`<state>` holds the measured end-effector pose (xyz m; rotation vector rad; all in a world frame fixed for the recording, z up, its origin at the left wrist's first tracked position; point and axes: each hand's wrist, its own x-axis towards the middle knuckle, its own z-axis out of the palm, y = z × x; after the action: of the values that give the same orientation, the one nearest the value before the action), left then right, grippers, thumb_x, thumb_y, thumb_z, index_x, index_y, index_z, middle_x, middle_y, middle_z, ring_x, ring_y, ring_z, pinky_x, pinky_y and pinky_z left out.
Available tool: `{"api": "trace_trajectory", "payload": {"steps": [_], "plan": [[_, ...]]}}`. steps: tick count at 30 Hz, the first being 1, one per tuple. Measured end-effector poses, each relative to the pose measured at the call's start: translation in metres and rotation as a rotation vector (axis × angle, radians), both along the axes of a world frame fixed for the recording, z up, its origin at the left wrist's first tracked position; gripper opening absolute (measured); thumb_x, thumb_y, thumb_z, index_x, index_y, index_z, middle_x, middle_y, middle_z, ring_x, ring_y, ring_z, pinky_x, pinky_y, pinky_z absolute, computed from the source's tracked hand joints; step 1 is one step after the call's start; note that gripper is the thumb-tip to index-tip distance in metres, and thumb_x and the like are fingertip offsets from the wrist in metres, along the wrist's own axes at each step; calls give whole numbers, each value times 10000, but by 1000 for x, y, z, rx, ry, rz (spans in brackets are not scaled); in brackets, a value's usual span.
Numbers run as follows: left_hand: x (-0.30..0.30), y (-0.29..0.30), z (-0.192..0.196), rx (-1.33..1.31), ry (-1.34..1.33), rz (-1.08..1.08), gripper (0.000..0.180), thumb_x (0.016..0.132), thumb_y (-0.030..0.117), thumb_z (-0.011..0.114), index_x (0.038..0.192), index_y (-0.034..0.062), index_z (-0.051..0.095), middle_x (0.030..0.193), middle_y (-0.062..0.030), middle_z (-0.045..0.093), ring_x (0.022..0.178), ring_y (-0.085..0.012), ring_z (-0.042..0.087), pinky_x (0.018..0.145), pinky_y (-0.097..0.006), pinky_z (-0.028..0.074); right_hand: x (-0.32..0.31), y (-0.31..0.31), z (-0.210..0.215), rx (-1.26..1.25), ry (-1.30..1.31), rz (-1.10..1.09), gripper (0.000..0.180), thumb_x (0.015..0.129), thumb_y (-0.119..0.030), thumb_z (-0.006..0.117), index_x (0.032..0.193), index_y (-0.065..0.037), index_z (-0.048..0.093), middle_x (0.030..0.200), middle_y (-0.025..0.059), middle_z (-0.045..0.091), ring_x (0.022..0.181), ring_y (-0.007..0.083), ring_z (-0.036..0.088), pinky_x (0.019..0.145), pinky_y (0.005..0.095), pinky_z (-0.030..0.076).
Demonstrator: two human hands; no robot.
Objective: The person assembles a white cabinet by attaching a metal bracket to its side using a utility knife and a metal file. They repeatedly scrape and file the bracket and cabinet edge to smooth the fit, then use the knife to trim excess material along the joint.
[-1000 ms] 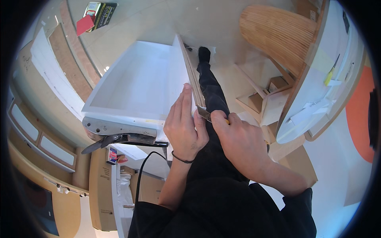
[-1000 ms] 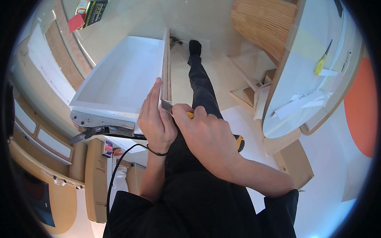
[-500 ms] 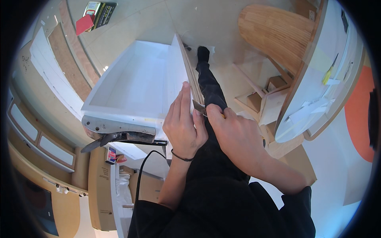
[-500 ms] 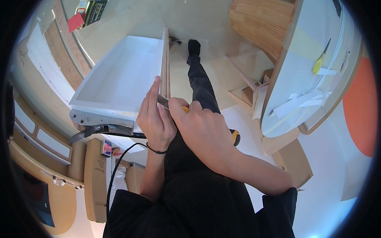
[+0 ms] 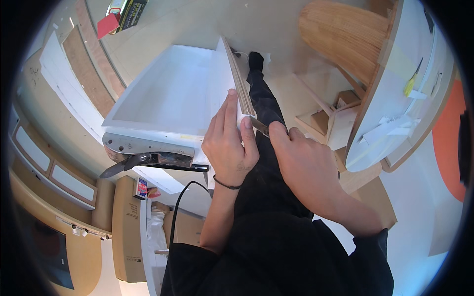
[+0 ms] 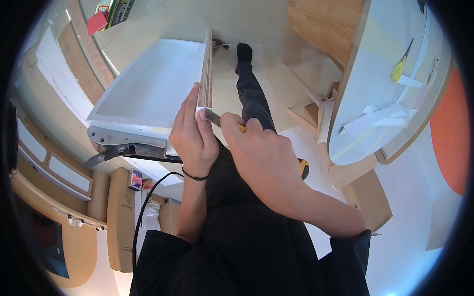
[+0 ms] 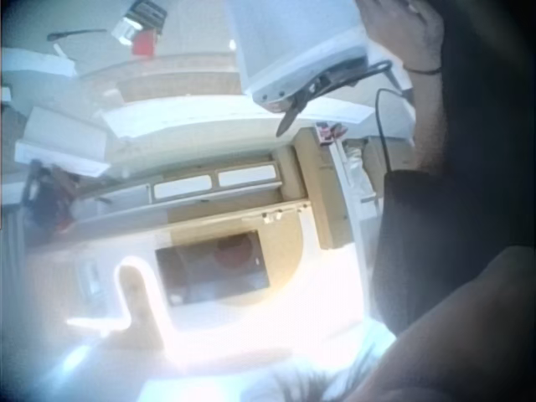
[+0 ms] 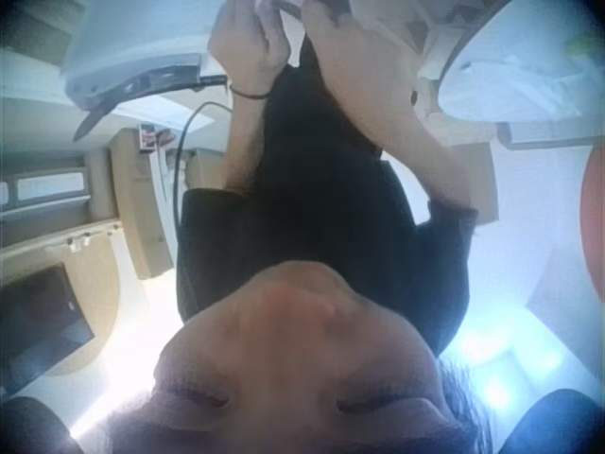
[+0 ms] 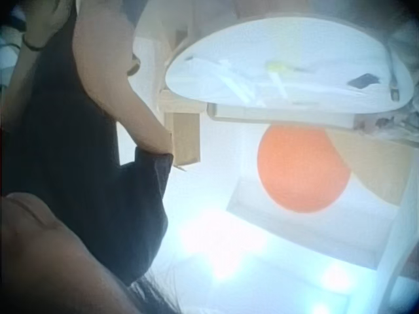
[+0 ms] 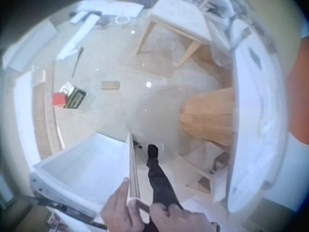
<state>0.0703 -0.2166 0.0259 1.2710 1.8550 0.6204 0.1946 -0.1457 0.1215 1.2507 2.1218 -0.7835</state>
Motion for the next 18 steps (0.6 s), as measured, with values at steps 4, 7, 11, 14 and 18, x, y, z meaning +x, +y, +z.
{"api": "trace_trajectory", "payload": {"steps": [4,7,11,14,18], "plan": [[0,1,2,-57,-32,6,475,980,191,536,1391,-47,554,1302,-226,654,1029,-391,683,841,-425,545,4,-4,3,33,-19,20,193,887,-108,640,1024,-62,512,652,35,559,495,155,632,436,273,483],[0,2,3,-44,-28,3,476,979,191,536,1387,-55,555,1304,-231,652,1039,-395,683,846,-427,545,5,-5,0,42,-19,33,191,886,-106,639,1020,-63,511,649,31,552,492,150,629,432,271,478],[0,2,3,-77,-40,10,473,980,190,533,1383,-57,558,1299,-234,655,1035,-396,684,848,-428,547,7,-6,-3,30,10,15,183,887,-109,638,1009,-65,509,645,26,545,491,145,626,428,268,473],[0,2,3,-72,-32,7,473,980,189,531,1383,-56,559,1293,-236,657,1034,-398,684,847,-430,547,7,-7,-4,36,9,21,179,890,-111,637,1005,-66,507,644,28,544,491,143,626,429,266,473],[0,2,4,-61,-34,7,477,978,185,531,1390,-54,555,1285,-238,660,1021,-405,687,841,-434,547,3,-7,-7,88,17,24,181,893,-114,637,1007,-65,506,642,31,545,490,140,625,431,261,472]]}}
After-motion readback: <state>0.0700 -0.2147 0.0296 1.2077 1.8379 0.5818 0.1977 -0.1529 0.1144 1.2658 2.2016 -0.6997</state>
